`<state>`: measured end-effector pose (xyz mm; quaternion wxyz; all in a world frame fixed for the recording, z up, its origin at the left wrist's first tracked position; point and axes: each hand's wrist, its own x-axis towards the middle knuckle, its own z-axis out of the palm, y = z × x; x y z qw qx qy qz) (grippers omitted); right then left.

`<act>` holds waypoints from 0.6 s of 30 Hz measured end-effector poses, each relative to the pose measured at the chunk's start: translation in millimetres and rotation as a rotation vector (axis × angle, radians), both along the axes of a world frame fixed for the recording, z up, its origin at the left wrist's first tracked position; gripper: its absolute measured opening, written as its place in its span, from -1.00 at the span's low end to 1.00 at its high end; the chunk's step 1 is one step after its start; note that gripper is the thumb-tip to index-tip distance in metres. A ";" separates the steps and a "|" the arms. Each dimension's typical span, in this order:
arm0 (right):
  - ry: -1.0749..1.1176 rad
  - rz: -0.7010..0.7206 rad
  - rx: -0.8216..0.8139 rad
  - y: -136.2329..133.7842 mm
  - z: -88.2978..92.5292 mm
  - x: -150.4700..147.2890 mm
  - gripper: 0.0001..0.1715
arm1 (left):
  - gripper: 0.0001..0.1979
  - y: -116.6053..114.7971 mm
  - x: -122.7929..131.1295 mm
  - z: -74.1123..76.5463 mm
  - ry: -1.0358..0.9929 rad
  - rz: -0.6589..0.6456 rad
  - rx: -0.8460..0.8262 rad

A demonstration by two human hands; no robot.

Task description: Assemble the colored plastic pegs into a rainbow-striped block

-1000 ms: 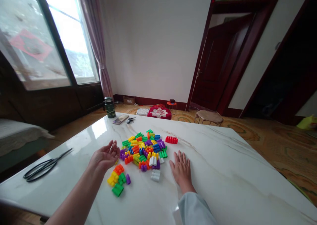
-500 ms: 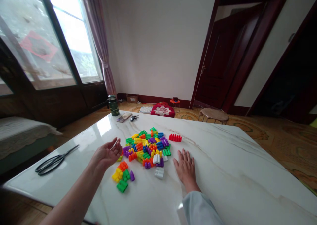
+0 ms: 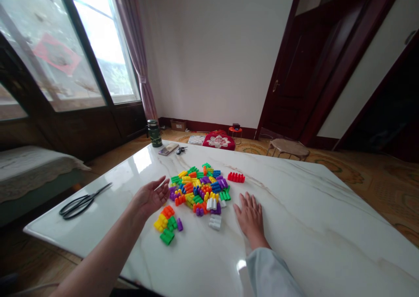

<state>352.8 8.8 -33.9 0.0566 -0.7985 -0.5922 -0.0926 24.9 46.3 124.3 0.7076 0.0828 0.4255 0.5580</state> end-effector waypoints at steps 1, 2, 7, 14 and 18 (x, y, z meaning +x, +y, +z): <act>0.002 0.000 -0.001 0.0 -0.1 0.1 -0.37 | -0.81 -0.1 0.1 0.3 0.004 -0.001 0.003; 0.005 0.000 -0.003 -0.1 0.0 0.1 -0.37 | -0.80 -0.1 -0.1 0.3 0.010 -0.001 0.010; 0.020 -0.002 -0.011 0.0 0.9 0.2 -0.37 | -0.79 0.3 -3.7 -1.4 0.038 0.015 0.041; 0.032 0.009 0.001 0.0 0.7 0.5 -0.35 | -0.86 -13.9 17.7 1.4 0.484 -0.177 0.296; 0.035 0.004 -0.002 1.0 -0.5 1.4 -0.36 | -0.82 -37.0 40.3 -14.3 0.807 -0.348 0.608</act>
